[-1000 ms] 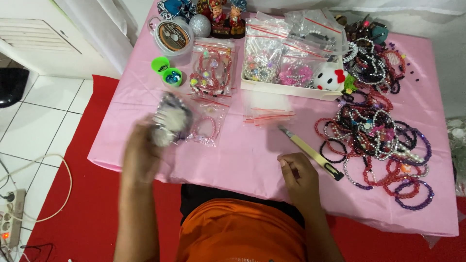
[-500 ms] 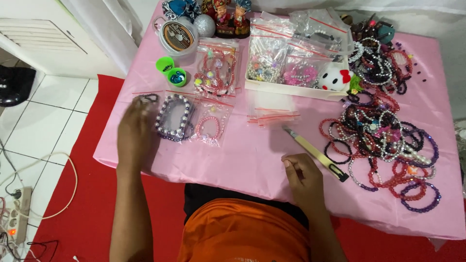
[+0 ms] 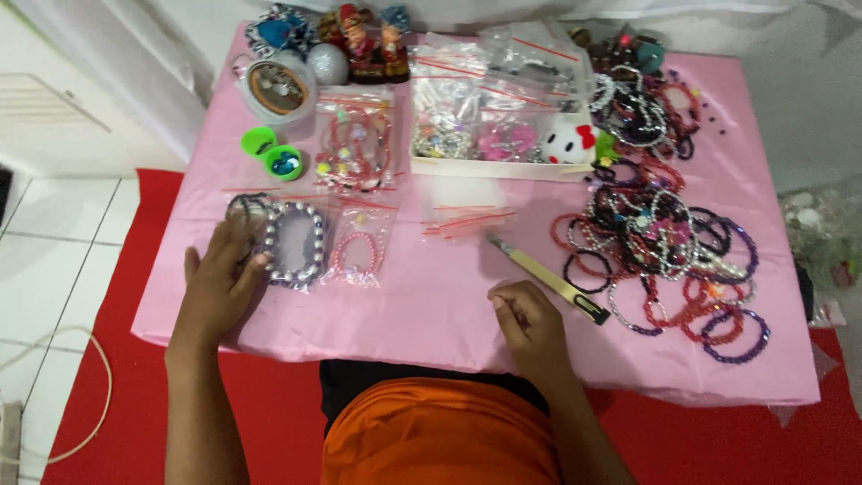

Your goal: Packaging individual beaded bracelets into small, clear plastic zip-lock bags on a table.

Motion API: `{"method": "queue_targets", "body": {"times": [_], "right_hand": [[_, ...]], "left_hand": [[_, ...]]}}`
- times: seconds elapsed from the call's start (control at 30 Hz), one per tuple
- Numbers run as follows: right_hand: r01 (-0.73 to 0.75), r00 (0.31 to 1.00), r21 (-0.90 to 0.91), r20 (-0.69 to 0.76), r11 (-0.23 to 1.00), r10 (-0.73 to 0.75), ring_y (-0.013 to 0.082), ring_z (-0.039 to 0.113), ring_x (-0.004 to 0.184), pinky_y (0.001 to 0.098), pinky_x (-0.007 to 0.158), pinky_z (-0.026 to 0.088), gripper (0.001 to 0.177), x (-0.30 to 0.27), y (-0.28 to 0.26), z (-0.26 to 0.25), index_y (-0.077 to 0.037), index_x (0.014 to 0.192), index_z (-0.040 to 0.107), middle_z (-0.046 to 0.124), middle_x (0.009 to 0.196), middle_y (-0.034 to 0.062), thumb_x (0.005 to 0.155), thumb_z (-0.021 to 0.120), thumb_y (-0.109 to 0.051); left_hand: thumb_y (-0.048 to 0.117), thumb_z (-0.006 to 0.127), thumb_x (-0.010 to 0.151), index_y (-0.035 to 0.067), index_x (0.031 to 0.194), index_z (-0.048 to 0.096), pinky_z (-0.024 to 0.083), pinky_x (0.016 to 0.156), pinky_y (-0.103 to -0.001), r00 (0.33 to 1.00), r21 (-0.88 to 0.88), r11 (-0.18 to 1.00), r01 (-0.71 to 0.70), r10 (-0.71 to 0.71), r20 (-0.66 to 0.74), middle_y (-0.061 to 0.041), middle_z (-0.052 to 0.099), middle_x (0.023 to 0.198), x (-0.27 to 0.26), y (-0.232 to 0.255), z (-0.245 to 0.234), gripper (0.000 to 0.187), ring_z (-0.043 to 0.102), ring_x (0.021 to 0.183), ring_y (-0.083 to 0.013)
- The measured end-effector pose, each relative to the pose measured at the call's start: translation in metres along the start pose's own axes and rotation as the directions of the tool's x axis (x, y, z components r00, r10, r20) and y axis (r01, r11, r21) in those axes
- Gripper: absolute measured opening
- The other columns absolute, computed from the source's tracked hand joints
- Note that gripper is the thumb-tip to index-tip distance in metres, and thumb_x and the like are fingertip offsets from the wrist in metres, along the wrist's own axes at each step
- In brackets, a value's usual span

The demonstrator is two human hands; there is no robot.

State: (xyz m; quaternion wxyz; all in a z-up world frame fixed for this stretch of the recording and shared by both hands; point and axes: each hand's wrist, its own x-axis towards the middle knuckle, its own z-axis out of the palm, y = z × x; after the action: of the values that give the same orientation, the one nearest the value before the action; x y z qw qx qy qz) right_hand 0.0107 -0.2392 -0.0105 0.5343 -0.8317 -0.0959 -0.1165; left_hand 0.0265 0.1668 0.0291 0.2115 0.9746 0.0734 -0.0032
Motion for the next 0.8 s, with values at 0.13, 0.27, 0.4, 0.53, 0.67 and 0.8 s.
{"method": "queue_targets", "body": {"times": [0.13, 0.27, 0.4, 0.53, 0.67, 0.8], "right_hand": [[0.012, 0.999, -0.001, 0.033, 1.000, -0.012, 0.0179, 0.054, 0.060, 0.0318, 0.059, 0.048, 0.011, 0.001, 0.003, 0.000, -0.008, 0.097, 0.075, 0.057, 0.070, 0.0059, 0.098, 0.064, -0.010], [0.012, 0.999, -0.002, 0.032, 1.000, -0.012, 0.0180, 0.055, 0.062, 0.0318, 0.060, 0.048, 0.010, -0.001, 0.002, 0.001, -0.009, 0.098, 0.074, 0.061, 0.074, 0.0054, 0.098, 0.064, -0.011], [0.045, 0.993, -0.056, 0.108, 0.997, -0.039, 0.0214, 0.060, 0.067, 0.0340, 0.064, 0.051, 0.011, 0.005, -0.001, -0.001, -0.010, 0.099, 0.072, 0.061, 0.077, 0.0059, 0.099, 0.062, -0.014], [0.229, 0.946, -0.268, 0.288, 0.936, -0.149, 0.0409, 0.061, 0.078, 0.0502, 0.069, 0.051, 0.008, 0.043, -0.049, -0.015, -0.005, 0.098, 0.065, 0.058, 0.082, 0.0188, 0.096, 0.058, -0.008], [0.485, 0.855, -0.509, 0.446, 0.711, -0.264, 0.0364, 0.063, 0.086, 0.0475, 0.075, 0.053, 0.007, 0.093, 0.009, 0.004, -0.009, 0.095, 0.062, 0.059, 0.088, 0.0127, 0.094, 0.061, -0.015], [0.505, 0.843, -0.629, 0.508, 0.590, -0.180, 0.0305, 0.065, 0.097, 0.0459, 0.081, 0.053, 0.028, 0.137, 0.031, 0.031, -0.010, 0.116, 0.064, 0.062, 0.102, 0.0111, 0.096, 0.061, -0.029]], "left_hand": [[0.023, 0.059, 0.107, 0.008, 0.153, 0.050, 0.031, 0.117, -0.062, 0.807, 0.033, 0.981, -0.192, 0.178, -0.563, -0.024, 0.036, 0.160, 0.003, 0.005, 0.027, 0.049, 0.038, 0.146, -0.0458], [0.008, 0.063, 0.097, 0.013, 0.137, 0.059, 0.045, 0.105, -0.045, 0.766, -0.066, 0.955, -0.291, 0.191, -0.615, -0.012, 0.064, 0.128, 0.005, 0.077, 0.050, 0.040, 0.062, 0.121, -0.0339], [0.023, 0.069, 0.091, 0.014, 0.106, 0.075, 0.055, 0.086, -0.040, 0.811, -0.118, 0.846, -0.519, 0.444, -0.381, -0.010, 0.078, 0.094, -0.011, 0.167, 0.093, 0.018, 0.074, 0.090, -0.0307], [0.023, 0.068, 0.095, 0.016, 0.103, 0.069, 0.056, 0.072, -0.040, 0.789, -0.310, 0.726, -0.614, 0.553, -0.268, -0.006, 0.076, 0.081, -0.041, 0.208, 0.106, 0.011, 0.072, 0.072, -0.0292], [0.021, 0.066, 0.097, 0.013, 0.104, 0.067, 0.055, 0.074, -0.037, 0.825, -0.389, 0.728, -0.565, 0.494, -0.272, -0.004, 0.078, 0.088, -0.045, 0.198, 0.113, 0.010, 0.075, 0.074, -0.0226], [0.022, 0.063, 0.100, 0.014, 0.113, 0.068, 0.055, 0.074, -0.035, 0.873, -0.526, 0.701, -0.482, 0.435, -0.220, -0.002, 0.079, 0.092, -0.040, 0.192, 0.117, 0.016, 0.074, 0.075, -0.0223]]}}
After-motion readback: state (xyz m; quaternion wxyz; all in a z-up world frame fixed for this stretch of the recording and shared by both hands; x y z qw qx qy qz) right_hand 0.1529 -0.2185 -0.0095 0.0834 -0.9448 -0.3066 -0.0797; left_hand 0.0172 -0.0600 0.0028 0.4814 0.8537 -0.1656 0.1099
